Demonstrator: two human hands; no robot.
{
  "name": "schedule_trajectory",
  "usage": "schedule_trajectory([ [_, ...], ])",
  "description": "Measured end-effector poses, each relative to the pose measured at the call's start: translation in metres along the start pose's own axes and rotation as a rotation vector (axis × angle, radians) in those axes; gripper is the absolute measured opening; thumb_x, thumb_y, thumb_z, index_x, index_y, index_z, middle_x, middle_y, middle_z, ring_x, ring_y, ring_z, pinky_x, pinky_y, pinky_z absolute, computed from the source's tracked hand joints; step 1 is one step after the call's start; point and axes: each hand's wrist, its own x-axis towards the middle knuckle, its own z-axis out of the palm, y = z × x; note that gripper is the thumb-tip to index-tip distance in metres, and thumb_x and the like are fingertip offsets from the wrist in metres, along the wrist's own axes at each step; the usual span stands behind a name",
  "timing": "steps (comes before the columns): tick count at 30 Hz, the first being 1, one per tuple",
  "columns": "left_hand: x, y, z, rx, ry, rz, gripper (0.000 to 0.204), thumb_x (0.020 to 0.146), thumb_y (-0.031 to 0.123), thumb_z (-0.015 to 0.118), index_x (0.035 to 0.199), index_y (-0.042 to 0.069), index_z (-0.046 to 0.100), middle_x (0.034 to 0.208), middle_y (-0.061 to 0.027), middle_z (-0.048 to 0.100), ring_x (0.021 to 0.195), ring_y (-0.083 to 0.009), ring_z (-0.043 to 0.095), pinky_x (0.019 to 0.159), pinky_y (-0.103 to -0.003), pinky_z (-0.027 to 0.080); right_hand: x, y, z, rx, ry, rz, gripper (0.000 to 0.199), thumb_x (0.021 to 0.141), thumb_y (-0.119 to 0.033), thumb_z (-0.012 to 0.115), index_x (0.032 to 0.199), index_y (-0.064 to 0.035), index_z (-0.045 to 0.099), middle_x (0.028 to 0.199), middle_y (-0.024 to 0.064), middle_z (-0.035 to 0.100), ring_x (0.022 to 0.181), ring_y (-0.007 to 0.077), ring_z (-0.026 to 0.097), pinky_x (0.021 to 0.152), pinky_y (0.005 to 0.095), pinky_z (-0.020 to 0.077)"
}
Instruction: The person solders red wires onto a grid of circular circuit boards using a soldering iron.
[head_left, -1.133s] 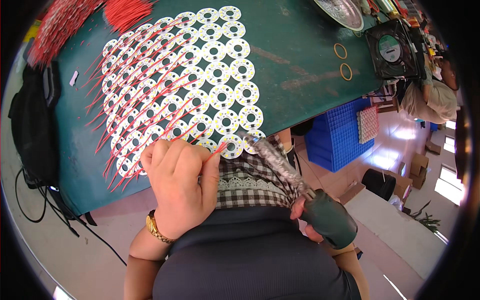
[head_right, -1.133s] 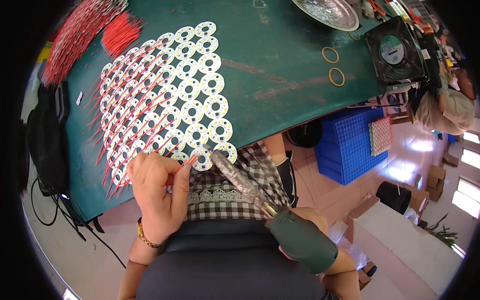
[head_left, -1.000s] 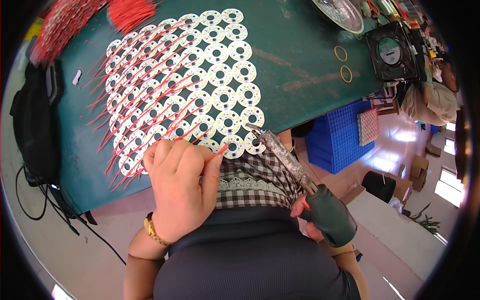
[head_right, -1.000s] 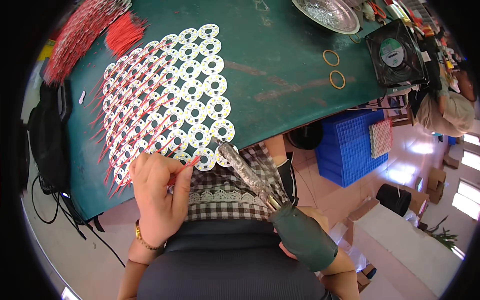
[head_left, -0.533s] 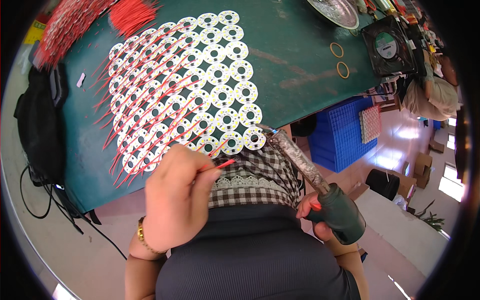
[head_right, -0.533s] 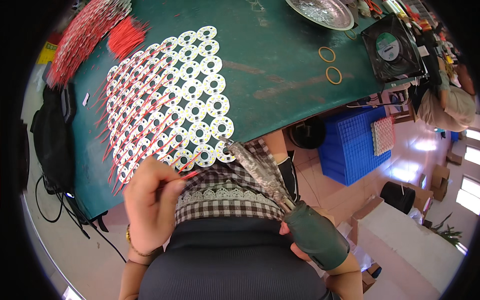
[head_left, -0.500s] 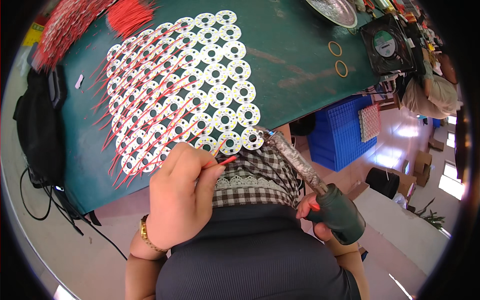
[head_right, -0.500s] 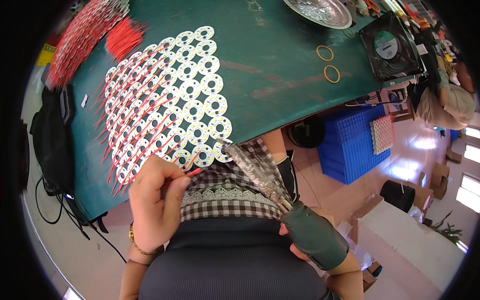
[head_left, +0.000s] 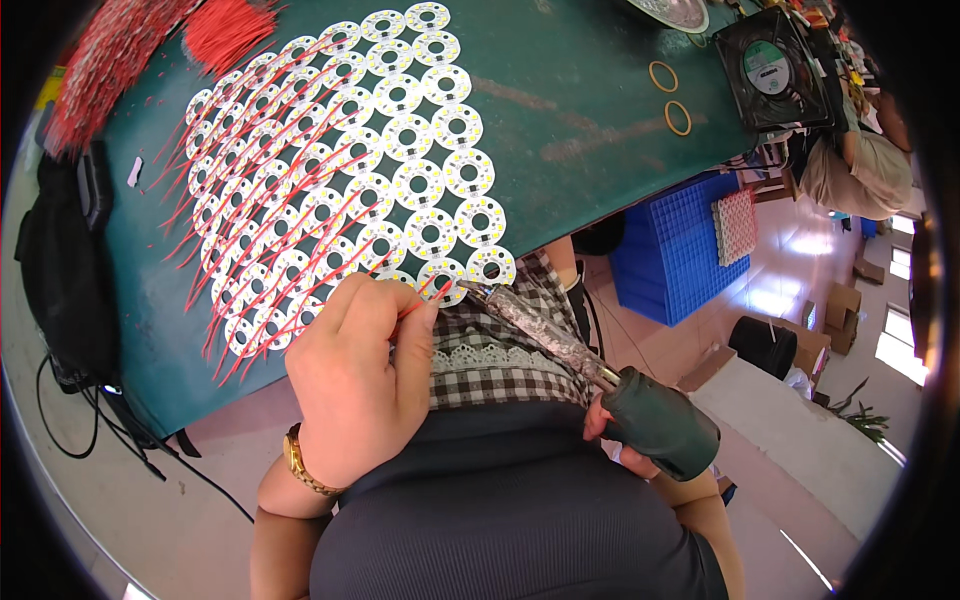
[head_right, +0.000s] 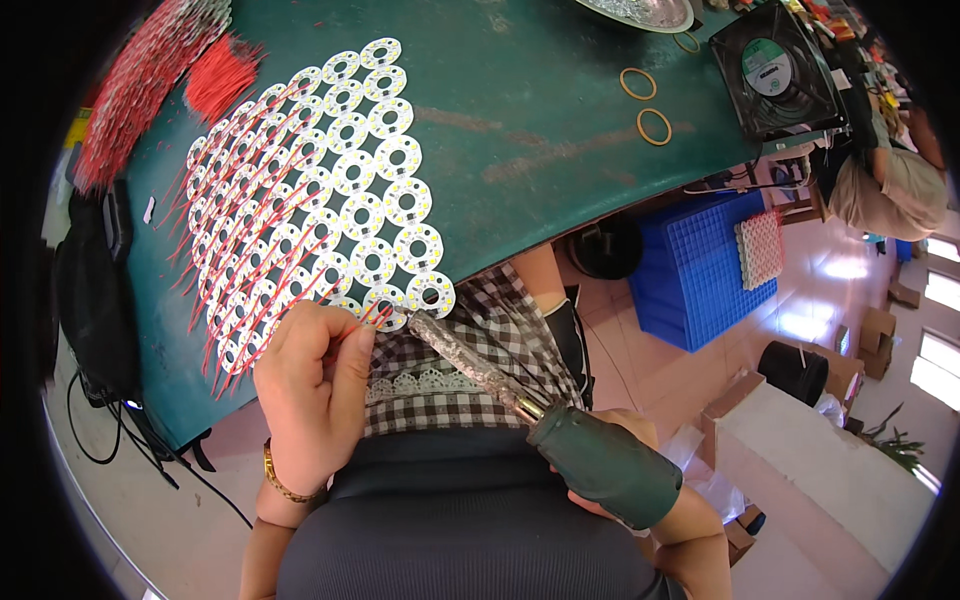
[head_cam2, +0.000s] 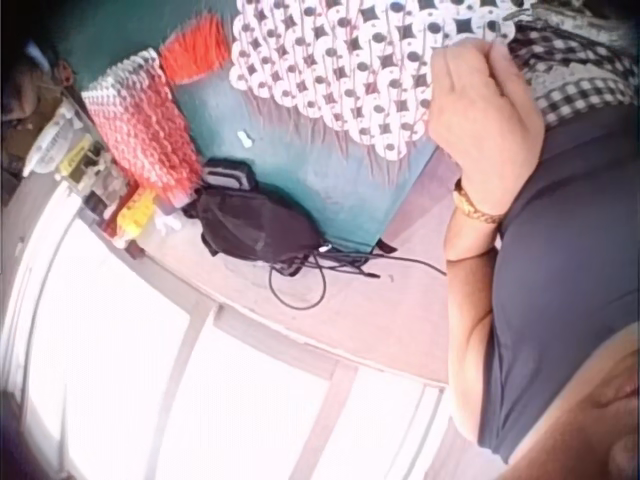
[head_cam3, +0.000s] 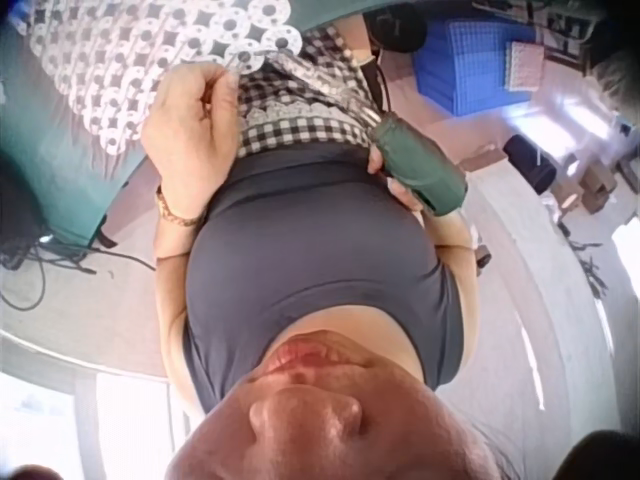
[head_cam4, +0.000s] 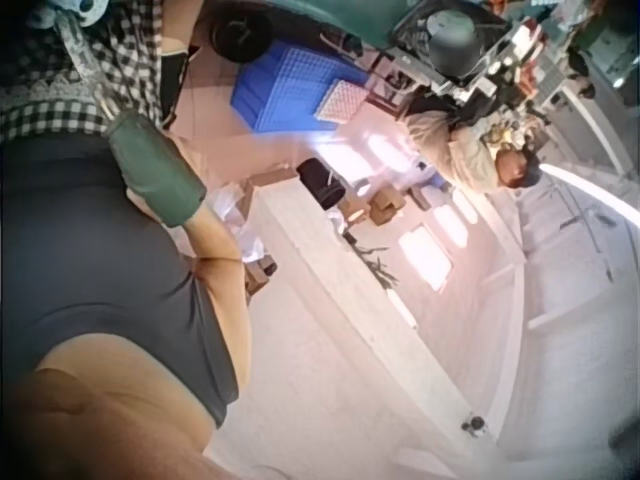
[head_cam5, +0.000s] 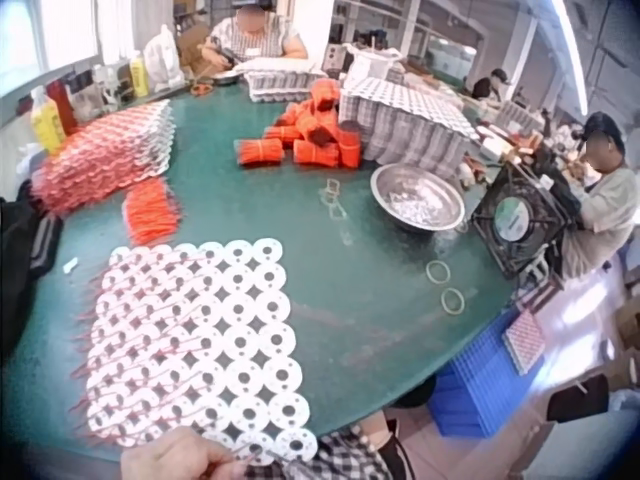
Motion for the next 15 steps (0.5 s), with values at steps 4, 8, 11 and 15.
schedule_trajectory([
  [4,0.000,0.000,-0.001,0.023,-0.025,-0.009,0.009,0.085,0.003,0.069,0.084,0.005,0.060,0.071,-0.0079,0.055,0.052,-0.0237,0.052,0.047,-0.034,0.039,-0.001,0.003,-0.004,-0.181,-0.041,-0.090,0.044,0.063,-0.017,0.079,0.105,-0.0088,0.068,0.084,0.0017,0.071,0.074,0.0225,0.067,0.071,0.0339,0.0523],
  [8,0.001,0.001,0.000,0.037,-0.030,0.015,0.008,0.085,0.004,0.068,0.085,0.005,0.060,0.072,-0.0087,0.055,0.054,-0.0255,0.052,0.048,-0.034,0.039,-0.009,0.010,-0.003,-0.174,-0.025,-0.025,0.053,0.061,-0.022,0.080,0.109,-0.0063,0.066,0.094,0.0073,0.069,0.079,0.0272,0.067,0.071,0.0358,0.0513],
  [11,0.001,0.000,-0.001,0.066,-0.035,0.033,0.008,0.086,0.004,0.068,0.085,0.005,0.060,0.072,-0.0086,0.055,0.054,-0.0257,0.052,0.048,-0.035,0.039,-0.004,0.005,-0.002,-0.222,-0.014,-0.051,0.043,0.072,-0.032,0.072,0.101,-0.0023,0.063,0.092,0.0097,0.065,0.081,0.0254,0.063,0.072,0.0348,0.0494],
  [15,0.002,0.002,0.000,0.099,-0.051,0.031,0.009,0.086,0.005,0.068,0.086,0.005,0.060,0.073,-0.0088,0.054,0.054,-0.0258,0.052,0.048,-0.035,0.039,-0.003,-0.008,-0.001,-0.129,-0.002,0.085,0.042,0.080,-0.039,0.066,0.093,0.0009,0.062,0.087,0.0080,0.062,0.079,0.0213,0.060,0.073,0.0328,0.0472],
])
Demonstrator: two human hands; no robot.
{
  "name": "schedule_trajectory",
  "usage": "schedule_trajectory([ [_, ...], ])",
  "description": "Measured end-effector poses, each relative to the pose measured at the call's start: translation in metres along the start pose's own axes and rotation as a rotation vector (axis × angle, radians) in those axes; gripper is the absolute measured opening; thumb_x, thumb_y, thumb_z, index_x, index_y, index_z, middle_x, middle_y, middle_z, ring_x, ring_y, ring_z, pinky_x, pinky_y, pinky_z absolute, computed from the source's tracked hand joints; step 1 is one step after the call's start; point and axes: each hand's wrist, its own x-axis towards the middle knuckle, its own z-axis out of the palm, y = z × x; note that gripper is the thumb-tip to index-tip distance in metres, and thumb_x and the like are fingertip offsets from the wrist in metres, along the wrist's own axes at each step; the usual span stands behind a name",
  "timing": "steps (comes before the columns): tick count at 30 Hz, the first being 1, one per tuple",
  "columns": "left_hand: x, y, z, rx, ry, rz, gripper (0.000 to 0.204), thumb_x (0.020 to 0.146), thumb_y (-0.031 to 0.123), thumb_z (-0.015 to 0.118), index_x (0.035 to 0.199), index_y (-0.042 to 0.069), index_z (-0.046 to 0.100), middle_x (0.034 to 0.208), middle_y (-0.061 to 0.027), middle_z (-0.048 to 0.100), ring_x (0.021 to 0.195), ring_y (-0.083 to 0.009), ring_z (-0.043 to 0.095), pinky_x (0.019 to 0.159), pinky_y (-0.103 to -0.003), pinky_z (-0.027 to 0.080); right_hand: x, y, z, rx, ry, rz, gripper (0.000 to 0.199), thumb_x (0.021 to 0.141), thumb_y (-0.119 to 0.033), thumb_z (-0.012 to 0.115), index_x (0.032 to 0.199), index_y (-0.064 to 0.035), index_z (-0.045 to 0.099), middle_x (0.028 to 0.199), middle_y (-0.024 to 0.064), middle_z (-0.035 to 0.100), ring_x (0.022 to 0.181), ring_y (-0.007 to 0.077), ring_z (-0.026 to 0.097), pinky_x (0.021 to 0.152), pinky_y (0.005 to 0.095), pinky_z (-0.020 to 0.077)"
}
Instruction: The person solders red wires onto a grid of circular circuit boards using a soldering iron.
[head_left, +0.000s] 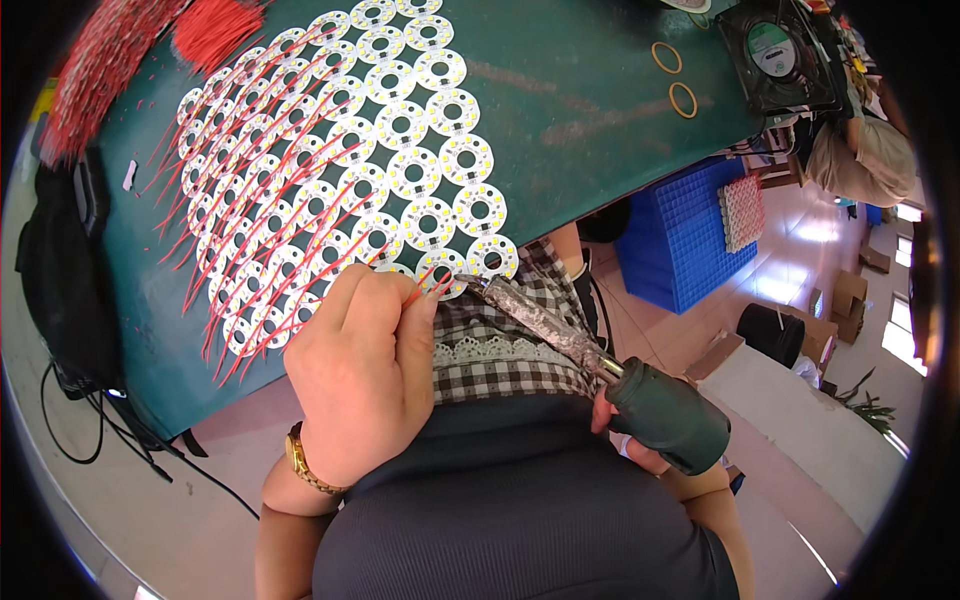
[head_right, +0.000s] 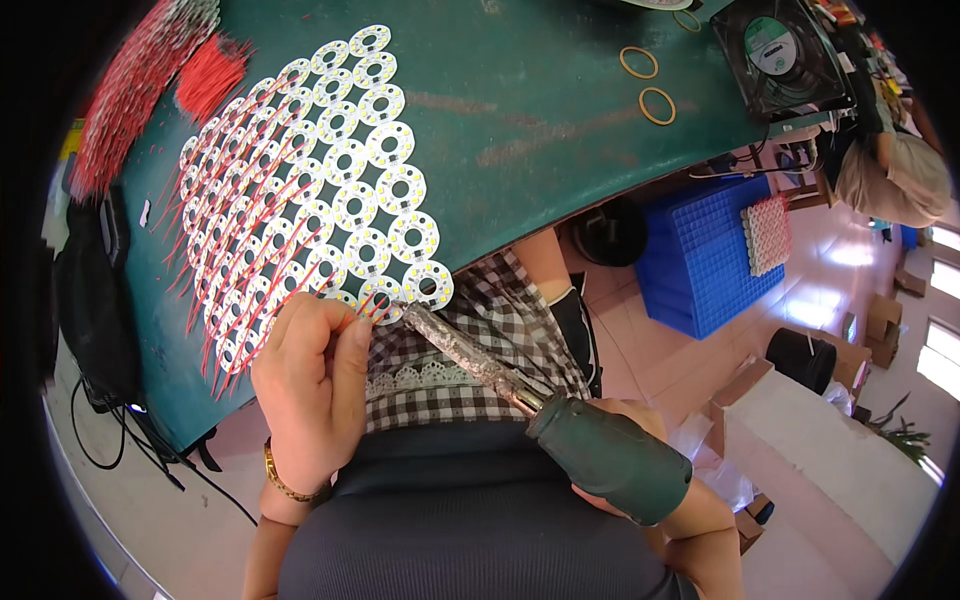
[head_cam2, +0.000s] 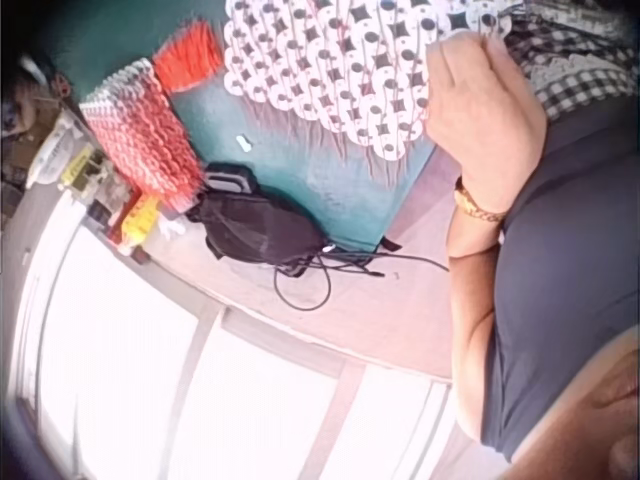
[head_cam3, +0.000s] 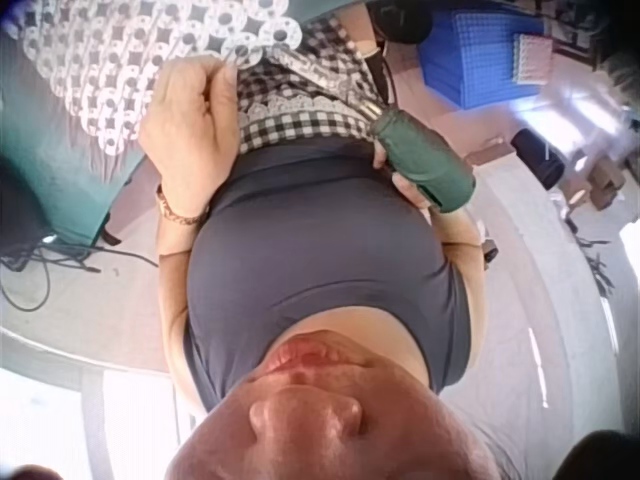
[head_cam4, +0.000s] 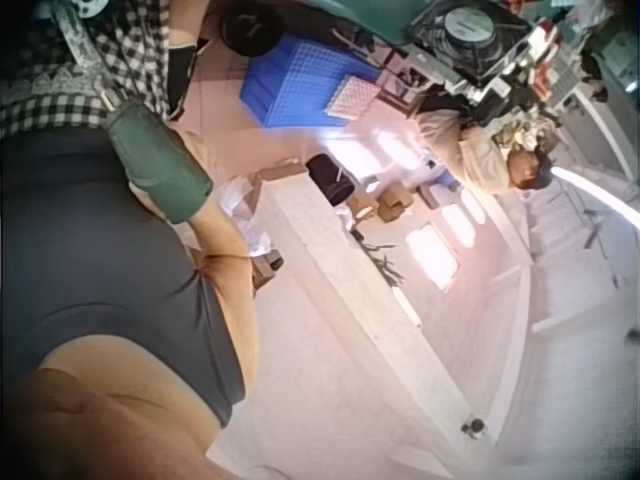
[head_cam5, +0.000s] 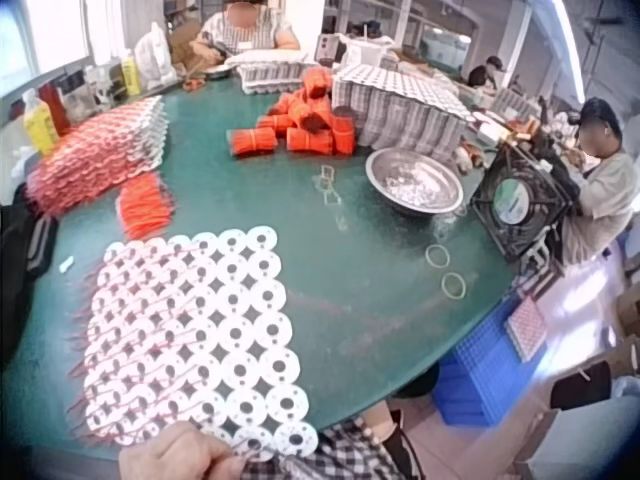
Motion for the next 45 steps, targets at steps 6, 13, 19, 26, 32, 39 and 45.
schedule_trajectory([
  [6,0.000,-0.001,0.000,0.010,0.001,0.004,0.009,0.086,0.005,0.069,0.086,0.005,0.060,0.073,-0.0085,0.054,0.053,-0.0254,0.052,0.048,-0.034,0.039,0.010,-0.023,-0.009,0.008,-0.110,0.294,0.036,0.080,-0.036,0.067,0.092,-0.0019,0.062,0.087,0.0094,0.061,0.083,0.0213,0.059,0.077,0.0313,0.0460],
  [13,0.000,0.002,-0.005,-0.012,-0.048,-0.040,0.009,0.086,0.004,0.069,0.086,0.004,0.060,0.073,-0.0081,0.055,0.054,-0.0241,0.053,0.048,-0.034,0.040,0.002,0.002,-0.004,0.448,-0.059,0.243,0.036,0.089,-0.038,0.067,0.098,-0.0029,0.062,0.087,0.0089,0.060,0.084,0.0201,0.061,0.077,0.0316,0.0491],
  [19,0.012,0.004,-0.015,-0.067,0.029,-0.006,0.011,0.083,-0.003,0.069,0.084,0.003,0.060,0.072,-0.0075,0.054,0.055,-0.0205,0.054,0.049,-0.031,0.041,0.012,-0.007,0.000,0.441,0.091,0.010,0.062,0.088,-0.054,0.066,0.115,0.0000,0.054,0.093,0.0117,0.061,0.087,0.0213,0.062,0.077,0.0320,0.0511],
  [26,0.023,-0.004,-0.001,-0.060,0.039,-0.039,0.014,0.082,-0.001,0.071,0.077,0.003,0.058,0.070,-0.0082,0.054,0.053,-0.0223,0.051,0.048,-0.033,0.038,0.025,-0.012,-0.010,0.242,-0.061,-0.024,0.052,0.081,-0.038,0.069,0.112,0.0027,0.058,0.093,0.0087,0.065,0.083,0.0176,0.064,0.074,0.0290,0.0504],
  [32,0.025,-0.003,-0.001,0.008,0.030,-0.035,0.016,0.081,0.001,0.071,0.077,0.005,0.056,0.070,-0.0076,0.053,0.053,-0.0228,0.051,0.047,-0.034,0.038,0.025,0.007,-0.007,0.172,-0.039,-0.184,0.058,0.072,-0.019,0.079,0.122,0.0010,0.057,0.094,0.0058,0.070,0.085,0.0157,0.068,0.078,0.0284,0.0518],
  [39,0.024,-0.002,0.001,0.053,0.018,-0.037,0.016,0.081,0.001,0.070,0.077,0.004,0.055,0.070,-0.0072,0.051,0.055,-0.0207,0.050,0.049,-0.033,0.038,0.029,-0.002,0.002,0.088,0.076,-0.145,0.067,0.090,-0.066,0.053,0.088,0.0012,0.063,0.084,0.0095,0.062,0.073,0.0194,0.059,0.065,0.0297,0.0452],
  [45,0.024,-0.002,0.001,0.065,0.019,-0.016,0.015,0.083,-0.002,0.069,0.078,0.002,0.055,0.070,-0.0076,0.051,0.054,-0.0180,0.049,0.050,-0.031,0.037,0.027,0.007,0.003,-0.006,0.113,-0.229,0.060,0.088,-0.060,0.060,0.089,0.0000,0.064,0.085,0.0076,0.062,0.074,0.0189,0.059,0.066,0.0292,0.0459],
])
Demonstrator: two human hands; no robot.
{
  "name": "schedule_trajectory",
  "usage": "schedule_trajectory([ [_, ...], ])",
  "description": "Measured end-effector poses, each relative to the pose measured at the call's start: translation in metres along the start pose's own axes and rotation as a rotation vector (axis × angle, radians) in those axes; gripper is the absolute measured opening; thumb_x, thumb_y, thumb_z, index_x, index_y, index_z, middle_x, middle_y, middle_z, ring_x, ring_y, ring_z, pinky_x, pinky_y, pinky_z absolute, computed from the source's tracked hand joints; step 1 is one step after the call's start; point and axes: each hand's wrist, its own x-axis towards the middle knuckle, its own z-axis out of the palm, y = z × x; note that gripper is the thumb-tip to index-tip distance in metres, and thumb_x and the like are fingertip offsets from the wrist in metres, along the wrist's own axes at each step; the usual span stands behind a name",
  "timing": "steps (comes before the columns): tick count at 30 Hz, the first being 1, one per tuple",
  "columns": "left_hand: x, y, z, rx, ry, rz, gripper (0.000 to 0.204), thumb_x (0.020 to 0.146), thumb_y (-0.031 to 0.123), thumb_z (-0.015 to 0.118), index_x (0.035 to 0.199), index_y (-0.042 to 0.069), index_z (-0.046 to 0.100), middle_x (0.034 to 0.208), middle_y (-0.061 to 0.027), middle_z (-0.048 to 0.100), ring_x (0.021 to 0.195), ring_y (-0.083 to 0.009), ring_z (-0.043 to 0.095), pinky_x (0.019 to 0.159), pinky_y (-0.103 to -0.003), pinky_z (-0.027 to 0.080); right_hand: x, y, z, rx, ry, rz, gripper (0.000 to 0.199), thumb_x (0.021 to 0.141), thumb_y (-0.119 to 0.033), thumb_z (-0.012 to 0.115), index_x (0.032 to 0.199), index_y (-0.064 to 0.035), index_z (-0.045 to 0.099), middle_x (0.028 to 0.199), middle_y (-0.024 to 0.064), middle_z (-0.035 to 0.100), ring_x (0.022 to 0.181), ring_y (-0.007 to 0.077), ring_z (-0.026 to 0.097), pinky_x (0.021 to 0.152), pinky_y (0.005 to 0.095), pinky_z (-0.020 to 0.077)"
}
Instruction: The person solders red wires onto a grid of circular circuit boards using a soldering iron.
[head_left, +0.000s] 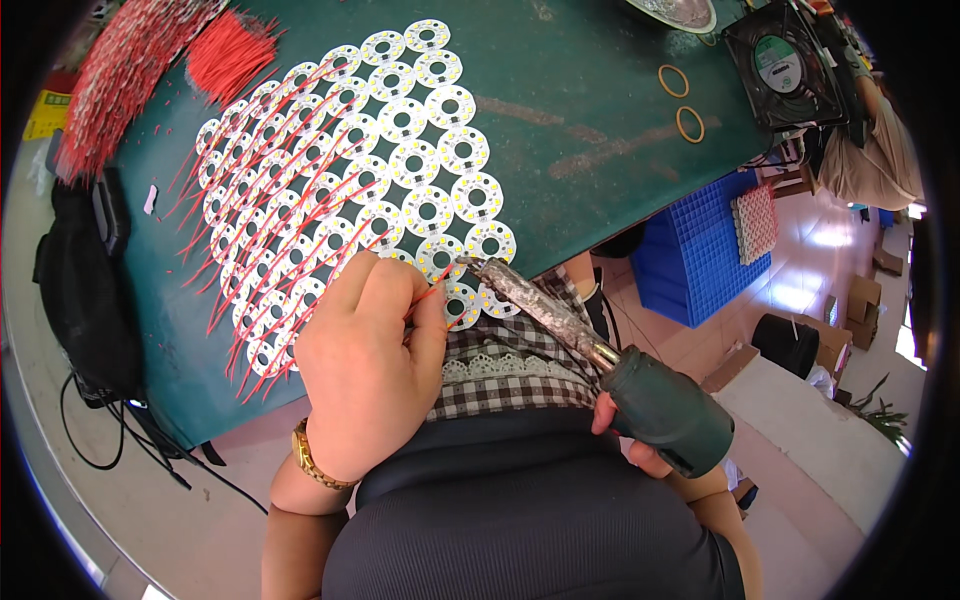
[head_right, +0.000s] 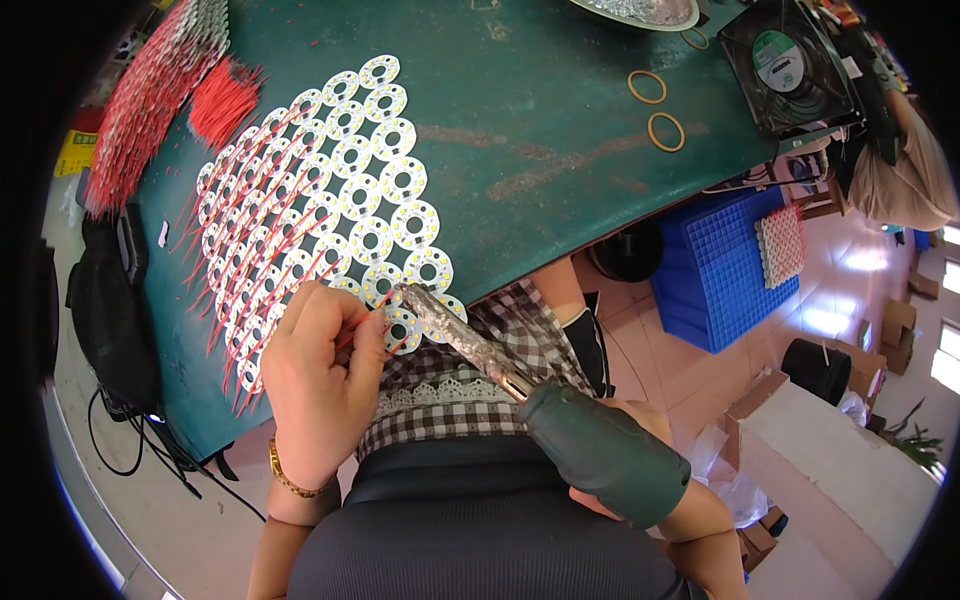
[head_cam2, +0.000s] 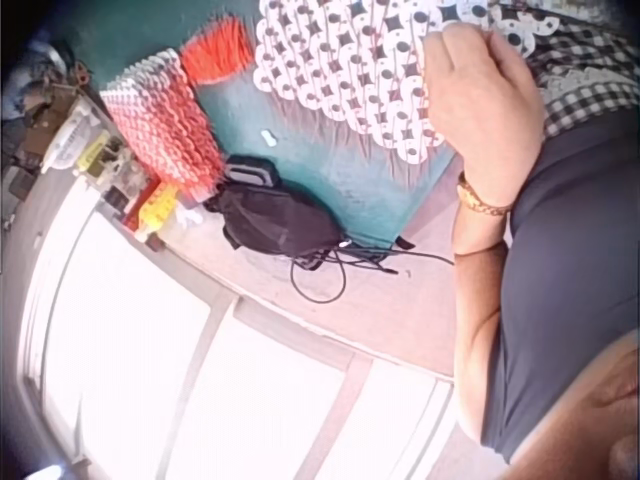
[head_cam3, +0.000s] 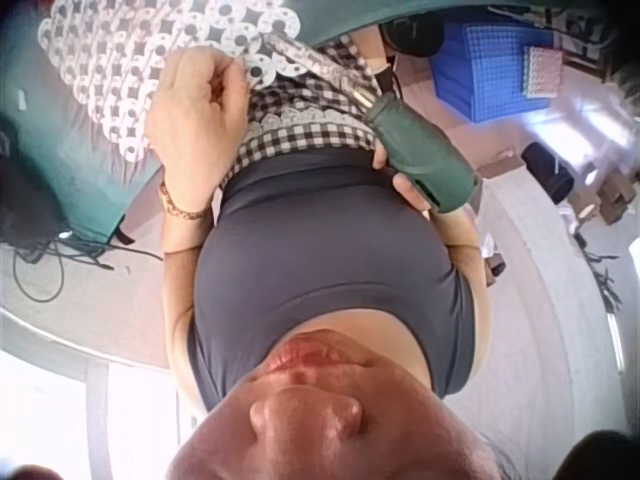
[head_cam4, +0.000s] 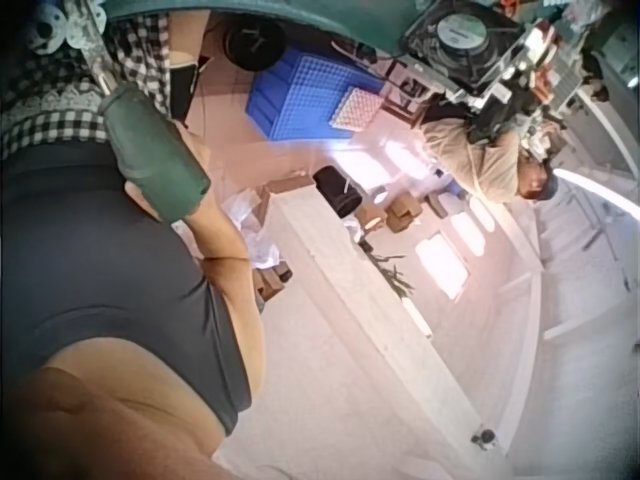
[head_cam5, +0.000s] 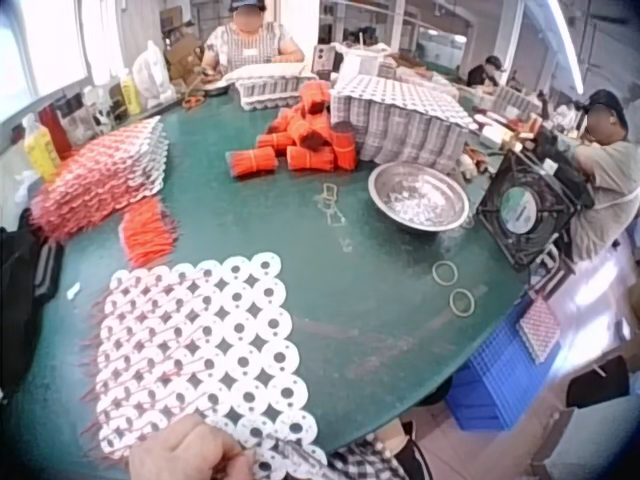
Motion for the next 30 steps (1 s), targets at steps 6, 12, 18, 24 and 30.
schedule_trajectory([
  [6,-0.002,-0.002,0.000,0.009,-0.009,-0.003,0.016,0.081,0.001,0.071,0.078,0.004,0.055,0.071,-0.0074,0.051,0.056,-0.0215,0.051,0.050,-0.033,0.039,0.011,-0.028,-0.003,0.205,-0.039,0.184,0.049,0.091,-0.051,0.059,0.083,-0.0022,0.062,0.083,0.0081,0.061,0.072,0.0196,0.059,0.066,0.0296,0.0478],
  [12,0.000,0.000,-0.002,0.003,-0.029,-0.009,0.017,0.081,0.000,0.071,0.078,0.004,0.055,0.071,-0.0076,0.051,0.056,-0.0219,0.051,0.050,-0.033,0.039,0.009,-0.013,-0.001,0.029,0.016,-0.024,0.029,0.084,-0.032,0.067,0.080,-0.0032,0.061,0.079,0.0068,0.058,0.067,0.0192,0.058,0.060,0.0301,0.0463],
  [18,0.002,0.000,-0.003,0.002,-0.033,0.004,0.017,0.082,-0.003,0.070,0.077,0.002,0.054,0.069,-0.0082,0.051,0.053,-0.0188,0.049,0.049,-0.030,0.038,0.015,-0.023,-0.004,-0.322,-0.100,0.088,0.013,0.083,-0.016,0.061,0.079,-0.0032,0.061,0.074,0.0059,0.058,0.065,0.0209,0.058,0.058,0.0297,0.0453],
  [24,0.003,0.000,-0.004,0.007,-0.065,-0.020,0.018,0.080,0.003,0.072,0.078,0.006,0.054,0.072,-0.0082,0.051,0.058,-0.0266,0.053,0.050,-0.037,0.040,0.020,-0.020,-0.011,-0.086,-0.005,0.003,0.008,0.079,-0.010,0.062,0.083,-0.0039,0.065,0.074,0.0068,0.062,0.067,0.0213,0.061,0.059,0.0322,0.0471],
  [30,0.004,-0.001,-0.004,0.011,-0.058,-0.018,0.018,0.080,0.001,0.071,0.077,0.004,0.053,0.071,-0.0081,0.051,0.055,-0.0229,0.052,0.049,-0.034,0.039,0.027,-0.021,-0.011,-0.380,-0.017,-0.091,0.024,0.072,-0.017,0.075,0.089,-0.0050,0.064,0.068,0.0090,0.063,0.060,0.0294,0.065,0.056,0.0352,0.0507],
])
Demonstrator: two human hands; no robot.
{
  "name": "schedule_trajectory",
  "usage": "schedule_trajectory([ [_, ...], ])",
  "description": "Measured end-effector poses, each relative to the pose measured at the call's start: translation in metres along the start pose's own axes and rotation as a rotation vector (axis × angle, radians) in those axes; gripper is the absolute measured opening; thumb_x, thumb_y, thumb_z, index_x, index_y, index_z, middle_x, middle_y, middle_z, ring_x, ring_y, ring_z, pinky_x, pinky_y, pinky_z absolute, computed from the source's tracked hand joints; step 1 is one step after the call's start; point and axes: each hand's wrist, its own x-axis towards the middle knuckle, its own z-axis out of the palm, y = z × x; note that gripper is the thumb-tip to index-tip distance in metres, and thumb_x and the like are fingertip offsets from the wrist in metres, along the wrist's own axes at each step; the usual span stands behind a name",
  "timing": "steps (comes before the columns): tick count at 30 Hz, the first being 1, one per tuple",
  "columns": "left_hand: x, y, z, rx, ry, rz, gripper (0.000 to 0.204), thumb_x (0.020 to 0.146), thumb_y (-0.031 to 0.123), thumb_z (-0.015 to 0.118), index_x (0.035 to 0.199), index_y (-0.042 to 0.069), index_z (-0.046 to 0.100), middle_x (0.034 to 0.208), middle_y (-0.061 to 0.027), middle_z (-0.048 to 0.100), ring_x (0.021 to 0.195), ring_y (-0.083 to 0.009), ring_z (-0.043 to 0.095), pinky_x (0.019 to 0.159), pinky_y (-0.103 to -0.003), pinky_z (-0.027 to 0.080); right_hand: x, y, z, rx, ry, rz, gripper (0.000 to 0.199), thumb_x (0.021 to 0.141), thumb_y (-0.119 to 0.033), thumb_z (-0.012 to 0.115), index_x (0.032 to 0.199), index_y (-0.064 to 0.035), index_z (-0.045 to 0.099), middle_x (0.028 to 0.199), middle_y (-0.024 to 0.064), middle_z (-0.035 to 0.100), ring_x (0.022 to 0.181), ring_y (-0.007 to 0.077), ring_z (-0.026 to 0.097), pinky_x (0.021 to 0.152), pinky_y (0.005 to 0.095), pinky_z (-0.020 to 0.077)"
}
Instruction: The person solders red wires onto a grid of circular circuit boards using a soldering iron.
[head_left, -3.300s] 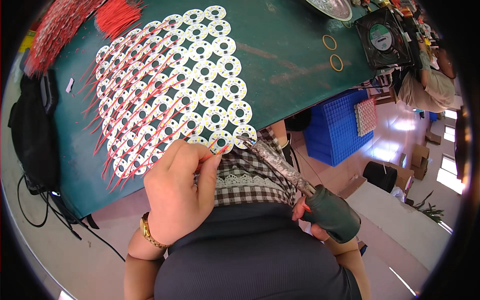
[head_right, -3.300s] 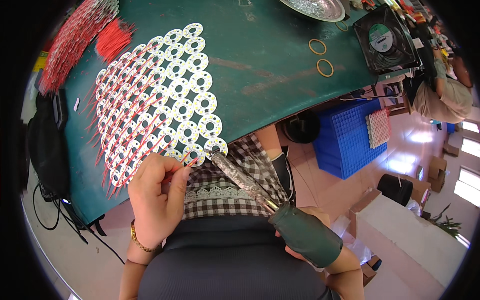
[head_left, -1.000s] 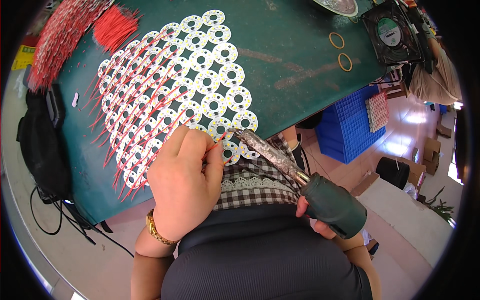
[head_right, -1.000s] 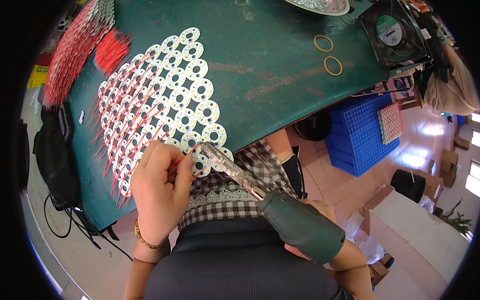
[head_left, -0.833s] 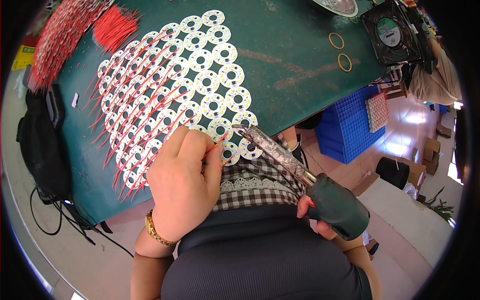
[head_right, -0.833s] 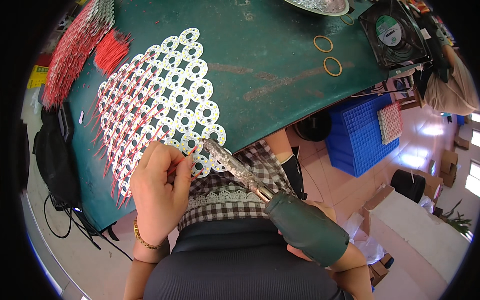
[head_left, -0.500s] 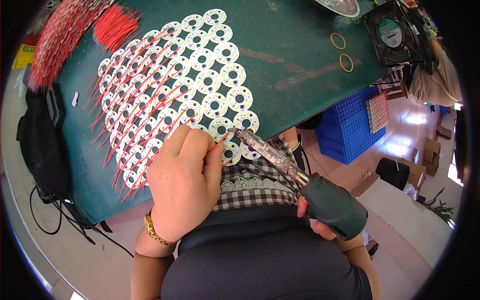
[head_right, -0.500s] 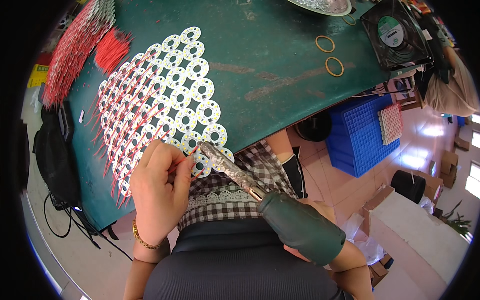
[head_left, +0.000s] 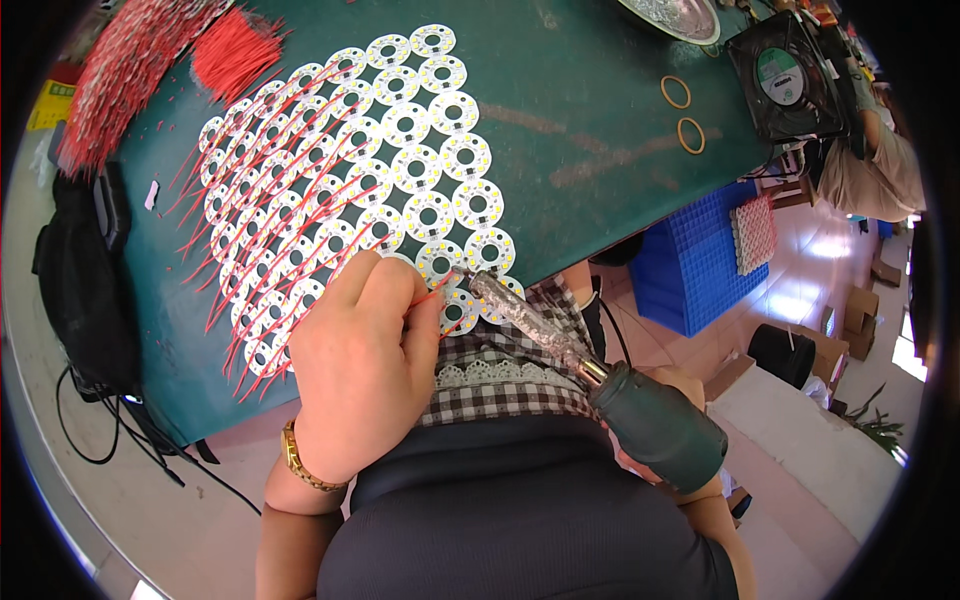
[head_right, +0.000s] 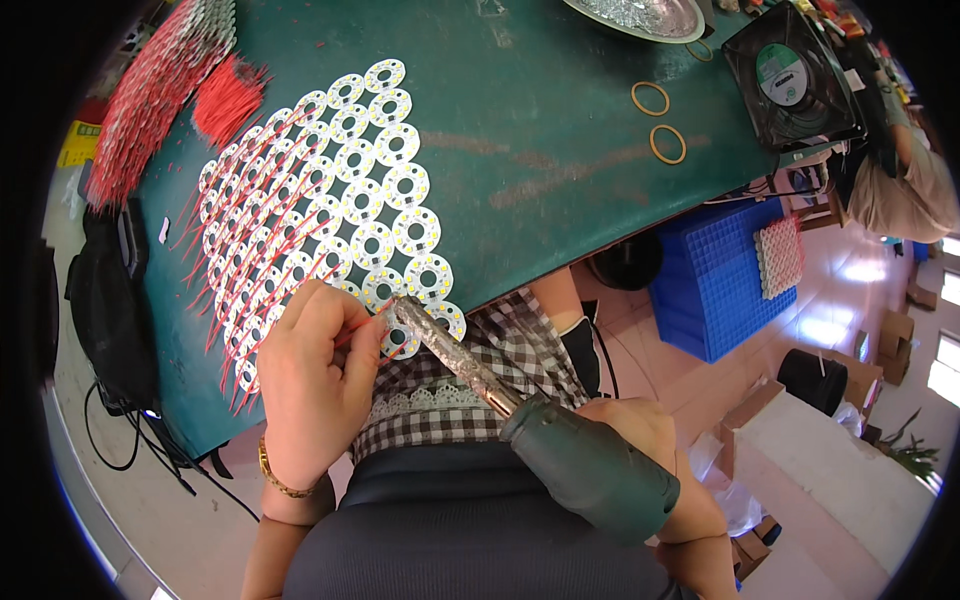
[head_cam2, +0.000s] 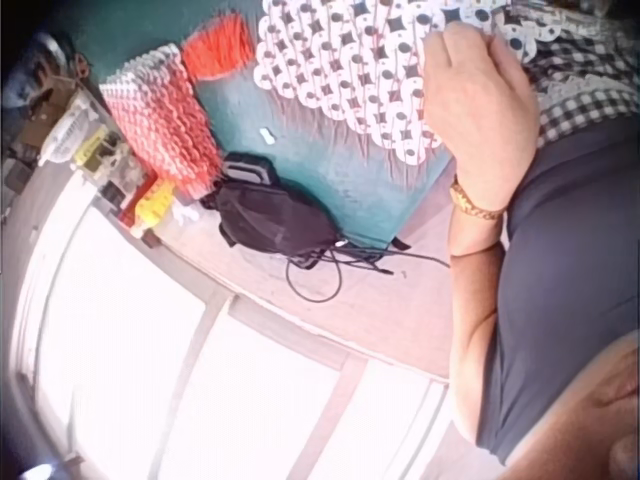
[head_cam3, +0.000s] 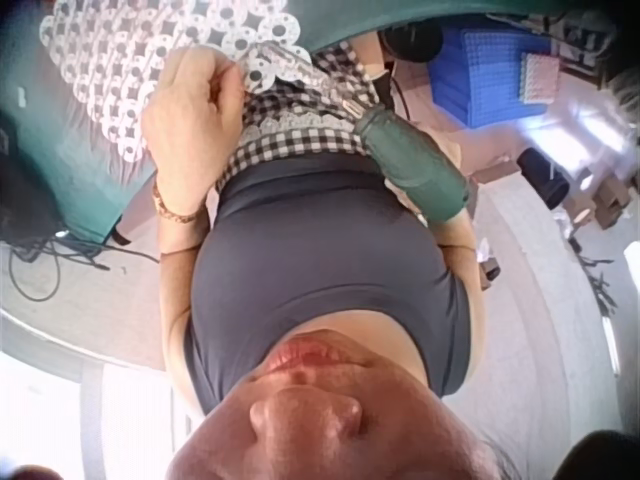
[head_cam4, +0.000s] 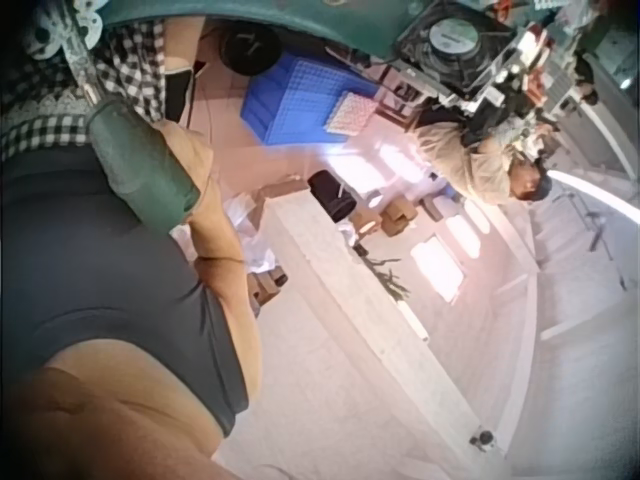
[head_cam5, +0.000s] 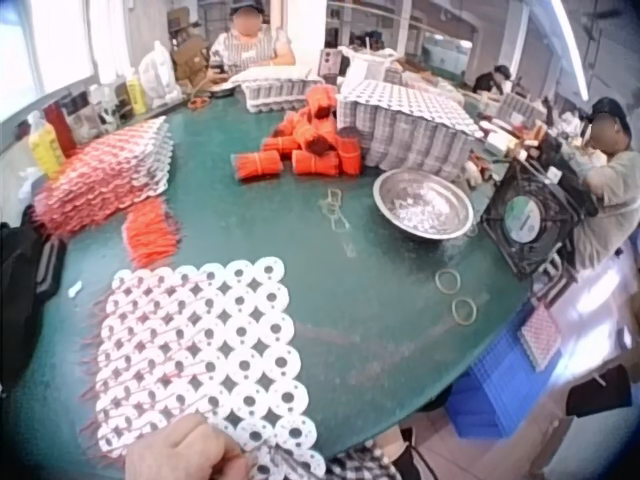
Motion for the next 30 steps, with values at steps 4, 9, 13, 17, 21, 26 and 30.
schedule_trajectory([
  [4,0.000,0.000,0.000,-0.016,0.006,0.005,0.019,0.081,-0.001,0.071,0.076,0.003,0.053,0.071,-0.0082,0.052,0.052,-0.0199,0.051,0.048,-0.031,0.039,0.004,-0.017,-0.007,0.094,-0.003,0.144,0.021,0.068,-0.023,0.077,0.081,-0.0102,0.066,0.067,0.0081,0.063,0.059,0.0316,0.063,0.054,0.0378,0.0487],
  [9,-0.001,-0.001,-0.001,-0.019,0.006,0.008,0.019,0.081,-0.001,0.071,0.076,0.003,0.053,0.071,-0.0084,0.052,0.053,-0.0200,0.051,0.048,-0.031,0.039,-0.012,-0.015,-0.011,0.238,-0.205,0.411,0.017,0.085,-0.013,0.061,0.097,-0.0007,0.061,0.085,0.0102,0.062,0.078,0.0217,0.063,0.073,0.0320,0.0506],
  [13,-0.003,-0.001,-0.002,-0.042,0.000,0.015,0.015,0.083,-0.002,0.070,0.078,0.002,0.056,0.072,-0.0075,0.053,0.054,-0.0182,0.052,0.048,-0.031,0.039,-0.009,-0.011,-0.017,0.231,-0.317,0.356,0.020,0.087,-0.012,0.058,0.102,0.0017,0.057,0.088,0.0113,0.061,0.079,0.0215,0.062,0.077,0.0323,0.0513],
  [17,-0.006,-0.004,-0.002,-0.178,0.079,-0.015,0.014,0.081,0.001,0.073,0.081,0.004,0.060,0.073,-0.0070,0.055,0.052,-0.0190,0.052,0.047,-0.030,0.039,-0.016,-0.009,-0.009,0.232,-0.259,0.290,0.021,0.089,-0.010,0.057,0.104,0.0030,0.054,0.090,0.0121,0.060,0.078,0.0205,0.062,0.075,0.0319,0.0507],
  [21,-0.006,-0.008,-0.005,-0.169,0.150,-0.036,0.013,0.081,-0.001,0.072,0.080,0.003,0.060,0.072,-0.0067,0.054,0.051,-0.0161,0.052,0.046,-0.028,0.038,-0.029,0.005,0.012,0.482,-0.054,0.386,0.054,0.060,-0.023,0.083,0.109,-0.0082,0.065,0.081,0.0074,0.066,0.068,0.0290,0.063,0.063,0.0355,0.0504],
  [26,-0.004,-0.009,-0.001,-0.136,0.110,-0.061,0.014,0.081,-0.001,0.072,0.079,0.003,0.059,0.070,-0.0065,0.054,0.051,-0.0168,0.053,0.046,-0.029,0.038,-0.005,-0.004,0.009,0.212,-0.058,0.112,0.039,0.067,-0.015,0.074,0.101,-0.0031,0.061,0.083,0.0084,0.063,0.072,0.0266,0.063,0.064,0.0327,0.0496],
  [30,-0.003,-0.010,-0.003,-0.125,0.091,-0.061,0.015,0.080,-0.001,0.071,0.077,0.004,0.057,0.070,-0.0070,0.054,0.050,-0.0196,0.053,0.046,-0.031,0.039,0.004,-0.005,0.006,0.183,-0.031,-0.019,0.016,0.078,-0.015,0.065,0.082,-0.0003,0.061,0.076,0.0093,0.059,0.070,0.0230,0.061,0.061,0.0304,0.0479],
])
